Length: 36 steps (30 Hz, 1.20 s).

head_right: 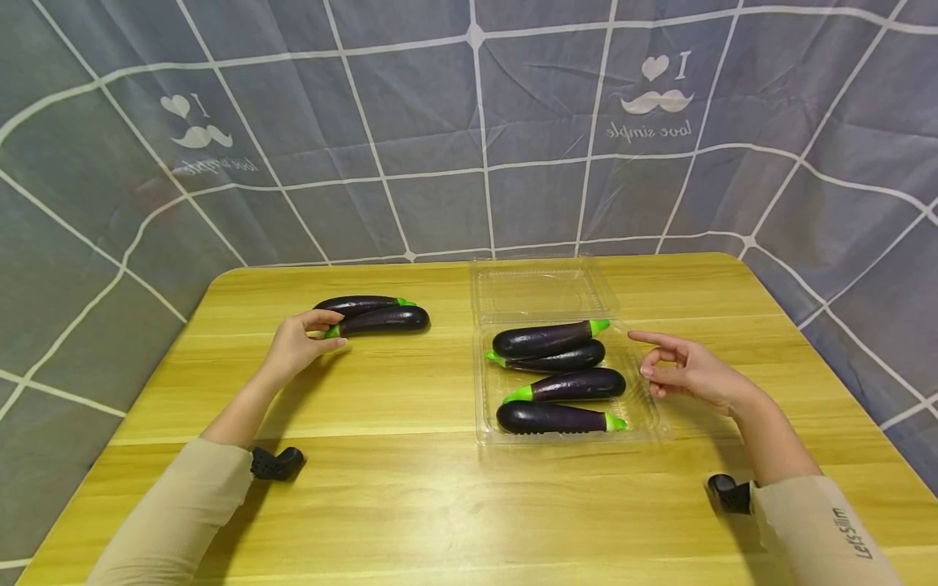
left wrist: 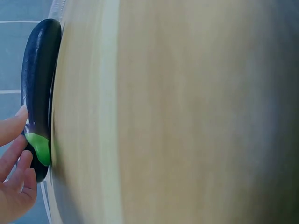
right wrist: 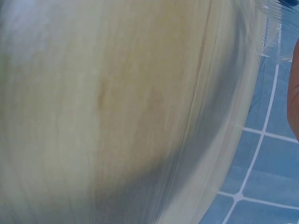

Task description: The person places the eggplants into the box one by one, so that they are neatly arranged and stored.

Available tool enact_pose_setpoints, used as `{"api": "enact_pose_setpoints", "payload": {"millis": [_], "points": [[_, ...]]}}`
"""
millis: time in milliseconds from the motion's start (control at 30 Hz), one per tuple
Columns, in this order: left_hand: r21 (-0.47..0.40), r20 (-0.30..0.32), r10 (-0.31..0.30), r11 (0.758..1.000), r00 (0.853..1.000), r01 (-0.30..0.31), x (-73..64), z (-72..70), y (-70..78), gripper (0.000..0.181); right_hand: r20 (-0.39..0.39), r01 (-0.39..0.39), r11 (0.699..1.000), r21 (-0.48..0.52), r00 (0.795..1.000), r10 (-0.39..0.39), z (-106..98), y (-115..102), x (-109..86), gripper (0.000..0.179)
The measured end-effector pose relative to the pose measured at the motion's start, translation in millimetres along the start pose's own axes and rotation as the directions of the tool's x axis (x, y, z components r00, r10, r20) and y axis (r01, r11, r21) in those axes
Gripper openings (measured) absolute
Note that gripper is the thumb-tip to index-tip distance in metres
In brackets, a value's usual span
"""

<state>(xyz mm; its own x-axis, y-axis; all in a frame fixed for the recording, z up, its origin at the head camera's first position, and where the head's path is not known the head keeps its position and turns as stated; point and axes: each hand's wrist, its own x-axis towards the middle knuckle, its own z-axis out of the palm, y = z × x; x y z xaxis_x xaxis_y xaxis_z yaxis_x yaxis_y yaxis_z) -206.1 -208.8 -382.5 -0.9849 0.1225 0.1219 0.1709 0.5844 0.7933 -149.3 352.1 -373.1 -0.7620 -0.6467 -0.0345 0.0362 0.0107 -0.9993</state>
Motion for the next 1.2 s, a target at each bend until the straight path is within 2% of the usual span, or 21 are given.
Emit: {"api": "enact_pose_setpoints", "payload": {"millis": [367, 667, 933, 1200], "points": [[0.013, 0.034, -0.033, 0.999, 0.999, 0.032, 0.8, -0.7, -2.2, 0.037, -0.007, -0.006, 1.0, 0.012, 1.0, 0.006, 0.4, 1.3, -1.2, 0.055], [0.049, 0.038, -0.017, 0.999, 0.999, 0.016, 0.9, 1.5, -3.5, 0.036, -0.005, -0.001, 1.0, 0.021, 1.0, 0.001, 1.4, 1.9, -2.4, 0.055], [0.084, 0.058, -0.016, 0.996, 0.998, 0.011, 2.5, 4.2, -3.0, 0.038, -0.082, -0.049, 0.996, -0.07, 0.996, 0.044, 2.1, 3.9, -2.5, 0.052], [0.094, 0.085, -0.035, 0.995, 0.996, 0.027, 2.4, 5.5, -2.1, 0.039, -0.07, -0.035, 0.998, -0.059, 0.997, 0.031, 0.8, 2.3, -1.4, 0.053]]}}
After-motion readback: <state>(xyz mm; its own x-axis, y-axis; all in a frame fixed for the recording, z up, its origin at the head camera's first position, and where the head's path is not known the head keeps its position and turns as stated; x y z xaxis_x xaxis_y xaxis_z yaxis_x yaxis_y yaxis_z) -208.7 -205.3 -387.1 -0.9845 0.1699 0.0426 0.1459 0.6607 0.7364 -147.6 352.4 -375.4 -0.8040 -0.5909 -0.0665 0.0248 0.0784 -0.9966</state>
